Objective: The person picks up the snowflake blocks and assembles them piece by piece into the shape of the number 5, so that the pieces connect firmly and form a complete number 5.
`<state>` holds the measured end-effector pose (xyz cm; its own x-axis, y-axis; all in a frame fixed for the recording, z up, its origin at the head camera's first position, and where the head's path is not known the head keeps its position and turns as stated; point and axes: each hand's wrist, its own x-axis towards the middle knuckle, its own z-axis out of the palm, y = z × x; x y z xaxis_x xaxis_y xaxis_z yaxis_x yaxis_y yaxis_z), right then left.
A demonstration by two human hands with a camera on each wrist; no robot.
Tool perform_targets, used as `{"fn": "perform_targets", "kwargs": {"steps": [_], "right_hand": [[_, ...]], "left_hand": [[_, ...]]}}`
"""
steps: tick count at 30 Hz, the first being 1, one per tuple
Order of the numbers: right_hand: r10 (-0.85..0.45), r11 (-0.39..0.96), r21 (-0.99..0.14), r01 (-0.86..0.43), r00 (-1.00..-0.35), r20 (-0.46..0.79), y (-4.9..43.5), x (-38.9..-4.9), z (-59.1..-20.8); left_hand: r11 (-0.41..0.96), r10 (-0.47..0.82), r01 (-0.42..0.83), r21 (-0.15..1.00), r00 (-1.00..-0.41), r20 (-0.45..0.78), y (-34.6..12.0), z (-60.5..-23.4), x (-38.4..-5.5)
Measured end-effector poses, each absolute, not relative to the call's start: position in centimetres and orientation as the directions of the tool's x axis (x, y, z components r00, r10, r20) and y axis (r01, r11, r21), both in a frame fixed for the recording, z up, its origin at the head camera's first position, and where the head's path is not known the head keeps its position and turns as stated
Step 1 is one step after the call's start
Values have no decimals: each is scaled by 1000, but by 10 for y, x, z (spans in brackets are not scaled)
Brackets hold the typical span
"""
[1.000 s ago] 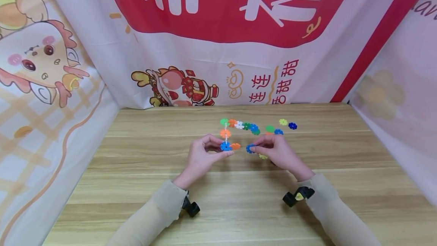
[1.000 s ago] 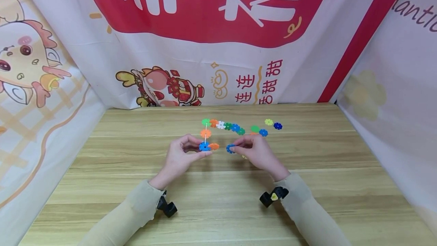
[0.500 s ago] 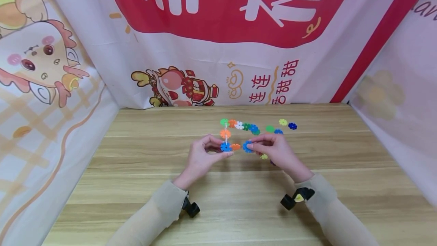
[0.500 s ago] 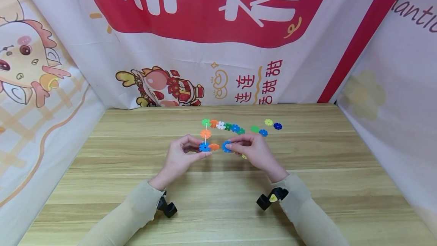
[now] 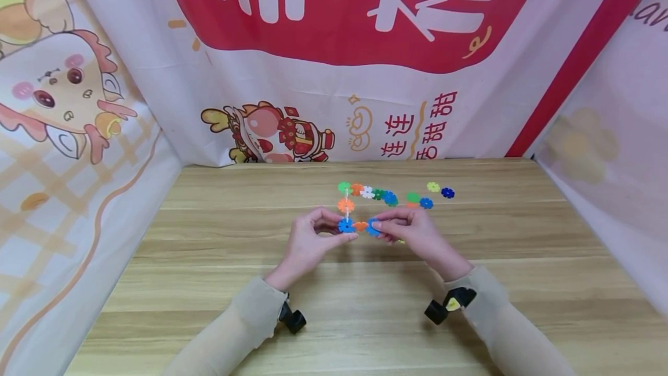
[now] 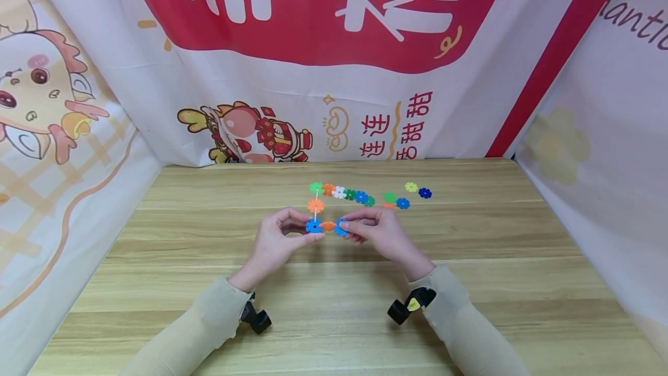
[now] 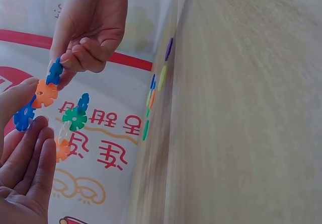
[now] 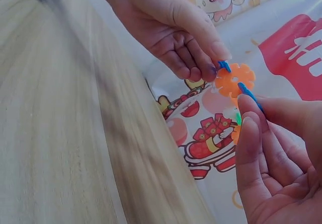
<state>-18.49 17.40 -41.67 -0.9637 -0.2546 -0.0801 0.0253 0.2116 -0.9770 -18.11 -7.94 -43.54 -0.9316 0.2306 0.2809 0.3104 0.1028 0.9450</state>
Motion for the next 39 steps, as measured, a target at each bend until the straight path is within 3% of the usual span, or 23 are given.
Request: {"fn": "perform_targets", "kwargs": {"steps": [39], "right_hand": [[-225,146,-985,90,-967,-122,163,-184,-419]], "left_hand": [[114,213,281,953,-944,253,-78,-433,-183]]}}
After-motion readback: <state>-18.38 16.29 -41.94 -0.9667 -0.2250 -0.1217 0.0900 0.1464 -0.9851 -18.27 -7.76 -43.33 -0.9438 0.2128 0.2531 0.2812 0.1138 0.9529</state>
